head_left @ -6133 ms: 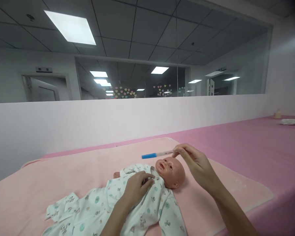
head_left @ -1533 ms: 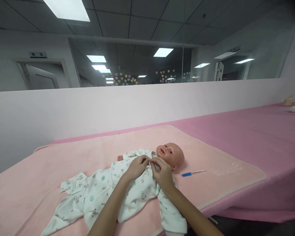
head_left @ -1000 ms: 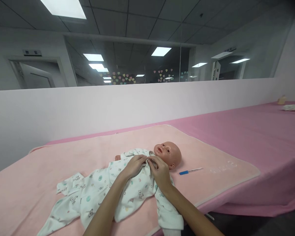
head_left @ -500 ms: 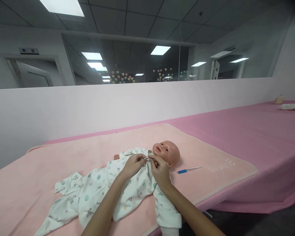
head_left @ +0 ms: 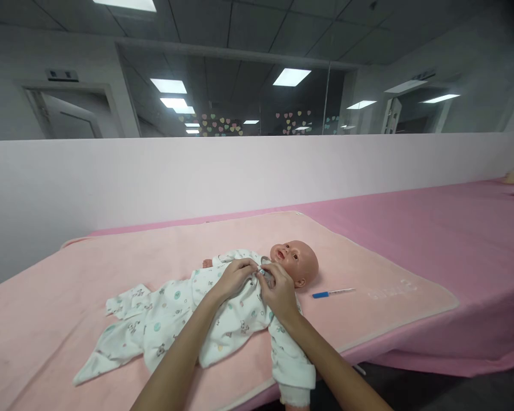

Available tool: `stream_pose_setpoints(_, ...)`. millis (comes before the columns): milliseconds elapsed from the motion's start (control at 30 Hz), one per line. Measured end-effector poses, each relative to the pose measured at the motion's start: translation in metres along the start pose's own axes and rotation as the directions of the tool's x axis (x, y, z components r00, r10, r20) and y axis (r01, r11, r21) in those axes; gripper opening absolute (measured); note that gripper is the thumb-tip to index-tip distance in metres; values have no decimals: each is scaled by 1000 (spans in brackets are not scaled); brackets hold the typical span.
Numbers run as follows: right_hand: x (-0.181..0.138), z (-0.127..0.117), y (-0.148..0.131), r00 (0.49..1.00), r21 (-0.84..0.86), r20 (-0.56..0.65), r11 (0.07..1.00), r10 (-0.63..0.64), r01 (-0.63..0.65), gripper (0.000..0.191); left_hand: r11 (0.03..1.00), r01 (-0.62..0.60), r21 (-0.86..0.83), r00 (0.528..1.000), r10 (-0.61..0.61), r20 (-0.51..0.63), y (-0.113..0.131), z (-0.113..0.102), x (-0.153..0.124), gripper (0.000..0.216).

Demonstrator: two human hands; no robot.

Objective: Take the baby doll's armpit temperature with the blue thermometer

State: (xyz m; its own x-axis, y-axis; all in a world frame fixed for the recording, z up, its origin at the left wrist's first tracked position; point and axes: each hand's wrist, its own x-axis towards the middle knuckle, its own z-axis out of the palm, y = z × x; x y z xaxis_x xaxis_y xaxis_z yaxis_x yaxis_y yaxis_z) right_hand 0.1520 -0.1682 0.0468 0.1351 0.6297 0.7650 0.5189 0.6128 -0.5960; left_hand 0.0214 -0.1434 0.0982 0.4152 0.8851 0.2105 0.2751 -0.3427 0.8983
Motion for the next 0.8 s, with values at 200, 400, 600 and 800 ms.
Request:
stream_pose_setpoints(200, -3, 1, 1, 993, -58, -93, 996, -71, 66, 21, 999, 35, -8, 999, -35, 9, 10, -21, -41, 31)
stream_pose_setpoints(400, -6, 1, -4, 935, -8, 136, 943, -328, 332, 19, 981, 46, 190, 967, 4, -256, 2, -15, -81, 24)
stream_pose_setpoints(600, -8, -6, -7, 931, 26, 236, 959, -279, 281, 20, 957, 18, 291, 945, 79, -318, 1, 0, -78, 25)
stream_pose_setpoints(800, -7, -9, -11, 920, -19, 315, 968, -233, 251, 14, 963, 45, 267, 944, 46, -327, 3, 3, -76, 30)
